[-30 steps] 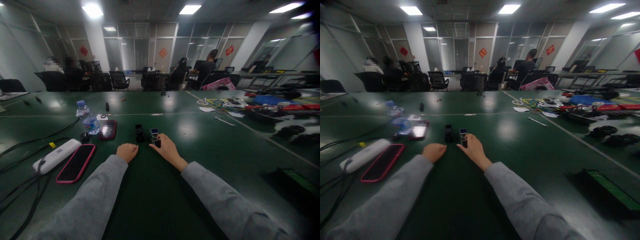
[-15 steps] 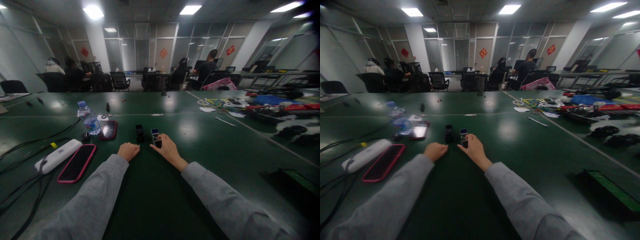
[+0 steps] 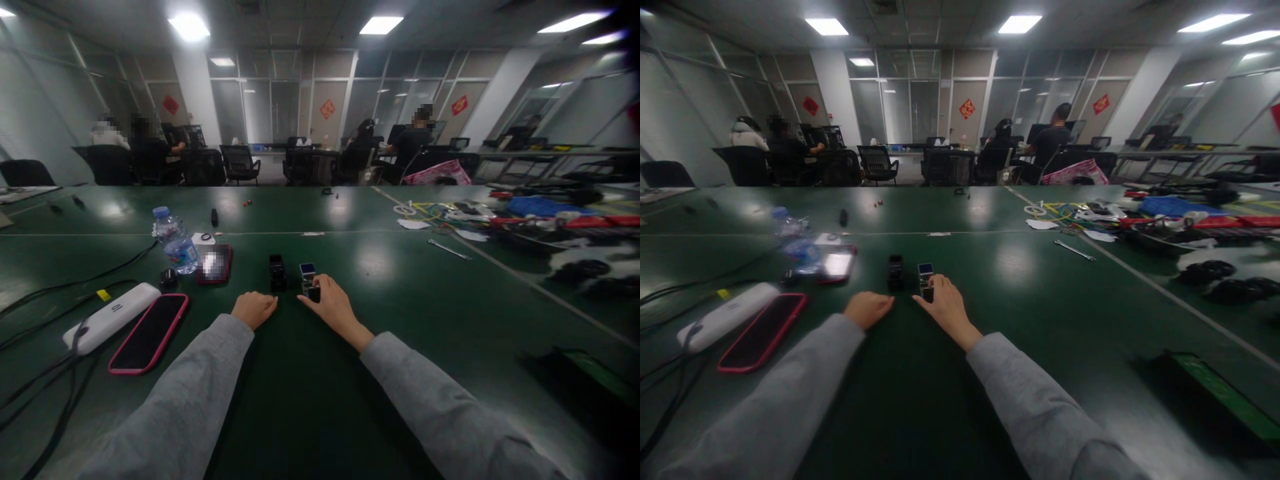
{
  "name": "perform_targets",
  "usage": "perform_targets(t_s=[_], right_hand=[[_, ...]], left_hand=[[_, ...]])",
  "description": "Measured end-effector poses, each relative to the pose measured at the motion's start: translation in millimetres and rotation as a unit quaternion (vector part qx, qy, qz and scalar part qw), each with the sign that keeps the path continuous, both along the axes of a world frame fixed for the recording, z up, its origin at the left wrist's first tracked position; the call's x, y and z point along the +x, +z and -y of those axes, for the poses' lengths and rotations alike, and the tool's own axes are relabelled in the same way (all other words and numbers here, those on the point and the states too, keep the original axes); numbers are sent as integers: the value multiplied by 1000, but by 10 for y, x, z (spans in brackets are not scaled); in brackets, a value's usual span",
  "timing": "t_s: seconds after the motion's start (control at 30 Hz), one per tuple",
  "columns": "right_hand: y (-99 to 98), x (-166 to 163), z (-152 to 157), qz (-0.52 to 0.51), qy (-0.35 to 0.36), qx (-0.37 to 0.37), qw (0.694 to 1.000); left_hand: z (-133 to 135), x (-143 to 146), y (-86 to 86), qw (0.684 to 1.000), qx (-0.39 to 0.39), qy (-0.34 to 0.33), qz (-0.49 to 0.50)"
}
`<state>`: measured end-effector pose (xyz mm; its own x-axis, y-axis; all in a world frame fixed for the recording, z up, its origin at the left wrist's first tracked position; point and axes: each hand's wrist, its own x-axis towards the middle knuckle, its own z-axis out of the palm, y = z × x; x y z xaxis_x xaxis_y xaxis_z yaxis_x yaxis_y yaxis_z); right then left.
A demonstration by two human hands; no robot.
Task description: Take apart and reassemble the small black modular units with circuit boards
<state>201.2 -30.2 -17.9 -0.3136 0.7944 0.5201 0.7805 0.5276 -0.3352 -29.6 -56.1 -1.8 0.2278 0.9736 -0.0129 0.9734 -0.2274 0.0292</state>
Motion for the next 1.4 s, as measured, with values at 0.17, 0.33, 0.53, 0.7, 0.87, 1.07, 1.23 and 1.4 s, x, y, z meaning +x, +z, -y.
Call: perform_targets(t_s=[0.17, 0.33, 0.53, 0.7, 0.87, 1.07, 1.23, 1.4], right_hand=[[-4, 4, -22, -3, -4, -22, 1000], [26, 2, -22, 0, -2, -35, 999], [79, -10, 1, 11, 6, -37, 999], [89, -9, -2, 17, 14, -47, 999], [80, -3, -18, 26, 18, -51, 998], [60, 4, -40, 17, 17, -55, 998], [60, 17, -46, 5, 20, -69, 997], [53, 21, -57, 5, 17, -77, 997]], left_hand=[[-10, -6, -3, 1000, -2, -10, 11], [-12, -6, 9, 1000, -3, -8, 22], [-9, -6, 32, 999, -2, -20, 38], [-22, -11, 10, 999, 4, -25, 41], [-38, -13, 0, 999, -4, -30, 44], [-34, -1, 29, 998, -5, -28, 55], [-28, -6, 37, 996, -16, -46, 73], [-35, -12, 22, 996, -12, -47, 72]])
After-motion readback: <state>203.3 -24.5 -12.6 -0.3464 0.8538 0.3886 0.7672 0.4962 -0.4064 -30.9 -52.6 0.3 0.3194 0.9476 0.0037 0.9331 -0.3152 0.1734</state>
